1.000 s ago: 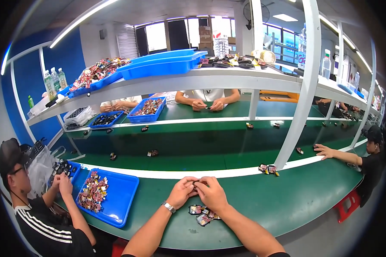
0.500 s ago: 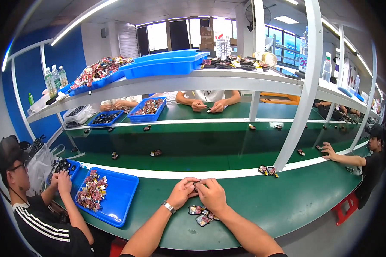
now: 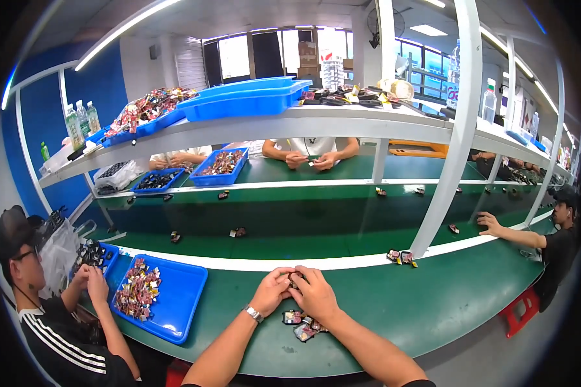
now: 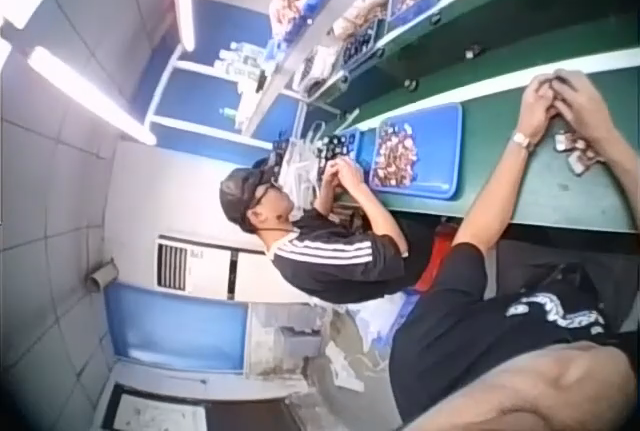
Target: Sorting small packaged items on a conveyor-style assembly table in a factory setting.
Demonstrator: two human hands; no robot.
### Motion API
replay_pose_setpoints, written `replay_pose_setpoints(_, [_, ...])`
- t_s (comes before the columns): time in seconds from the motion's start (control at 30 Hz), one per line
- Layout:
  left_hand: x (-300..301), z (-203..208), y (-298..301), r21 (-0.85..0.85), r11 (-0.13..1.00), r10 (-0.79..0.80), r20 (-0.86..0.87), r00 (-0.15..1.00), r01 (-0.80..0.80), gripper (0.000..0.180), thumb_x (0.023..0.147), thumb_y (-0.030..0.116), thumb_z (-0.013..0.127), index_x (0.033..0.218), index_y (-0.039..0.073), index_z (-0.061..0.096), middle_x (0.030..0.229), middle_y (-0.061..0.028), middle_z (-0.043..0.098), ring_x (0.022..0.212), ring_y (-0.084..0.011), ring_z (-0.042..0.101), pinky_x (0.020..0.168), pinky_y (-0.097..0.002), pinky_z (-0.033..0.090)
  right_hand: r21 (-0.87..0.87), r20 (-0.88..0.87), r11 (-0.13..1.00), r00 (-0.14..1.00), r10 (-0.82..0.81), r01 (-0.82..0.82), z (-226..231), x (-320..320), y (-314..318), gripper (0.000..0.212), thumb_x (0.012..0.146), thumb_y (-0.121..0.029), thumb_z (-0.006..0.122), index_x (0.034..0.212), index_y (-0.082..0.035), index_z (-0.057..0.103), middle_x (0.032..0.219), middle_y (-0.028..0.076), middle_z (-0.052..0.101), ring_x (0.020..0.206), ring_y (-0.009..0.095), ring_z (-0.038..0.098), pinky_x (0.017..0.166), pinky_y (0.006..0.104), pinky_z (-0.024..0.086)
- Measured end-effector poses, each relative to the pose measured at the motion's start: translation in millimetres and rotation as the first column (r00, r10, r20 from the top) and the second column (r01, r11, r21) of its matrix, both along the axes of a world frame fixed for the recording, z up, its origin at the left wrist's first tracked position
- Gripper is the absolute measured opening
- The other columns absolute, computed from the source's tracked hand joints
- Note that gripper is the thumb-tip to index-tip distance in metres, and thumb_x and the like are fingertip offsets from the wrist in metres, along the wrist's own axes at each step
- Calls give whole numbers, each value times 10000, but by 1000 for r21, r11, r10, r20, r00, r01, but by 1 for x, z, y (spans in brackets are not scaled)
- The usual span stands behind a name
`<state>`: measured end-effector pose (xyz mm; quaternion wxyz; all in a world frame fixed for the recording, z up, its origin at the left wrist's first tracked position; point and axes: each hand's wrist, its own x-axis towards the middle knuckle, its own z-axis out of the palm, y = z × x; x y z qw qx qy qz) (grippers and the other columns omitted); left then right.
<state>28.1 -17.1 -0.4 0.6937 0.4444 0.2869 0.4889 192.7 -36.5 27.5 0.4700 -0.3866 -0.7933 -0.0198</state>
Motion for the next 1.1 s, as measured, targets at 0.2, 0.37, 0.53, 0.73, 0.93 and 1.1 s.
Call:
replay_pose_setpoints(0.2, [6,10,-3,166,964,220,-74,973,-206,433,971,40,460,1389,18,348,1395,-209,475,1224,-315,543,1012,-422,486,-254,-183,967,980,-84,36,-18,23,78,227,722,-110,705,940,-45,696,1078,129,648,965,332,611,881,410,498])
replay_pose_setpoints(0.37, [10,6,2,135,977,177,-110,978,-162,342,963,22,459,1301,-25,450,1299,-207,553,1170,-282,582,951,-402,528,-326,-130,915,948,-292,237,-33,48,133,287,719,-95,749,992,-44,677,1055,120,646,985,315,602,866,412,495])
replay_pose_setpoints(0.53, [1,2,4,116,979,179,-90,980,-168,325,963,28,474,1285,-10,466,1215,-195,600,1078,-247,622,893,-373,550,-181,-171,954,947,-271,241,-21,40,95,283,749,-132,755,1000,-37,664,986,130,643,869,293,618,802,390,509])
replay_pose_setpoints(0.73, [-1,5,3,160,975,183,-176,967,-155,303,960,43,495,1258,-10,496,1127,-171,639,990,-207,641,820,-327,550,-654,-108,727,977,186,-211,3,76,-21,439,784,-240,768,1135,-22,620,1033,116,638,895,195,604,810,303,495])
replay_pose_setpoints(0.93, [3,6,6,195,975,155,-250,956,-107,277,951,65,524,1216,-17,536,1048,-135,669,886,-169,644,750,-293,534,-634,135,769,968,210,-78,14,77,-67,514,765,-230,768,1202,-26,589,1116,132,624,1086,308,557,953,391,453])
replay_pose_setpoints(1.1, [-3,8,1,186,982,62,-288,956,-8,252,962,92,529,1179,-27,572,1053,-136,678,837,-151,644,752,-286,533,-603,169,796,966,198,-58,21,72,-41,446,763,-185,756,1159,-33,619,1125,155,642,1054,318,596,929,394,477])
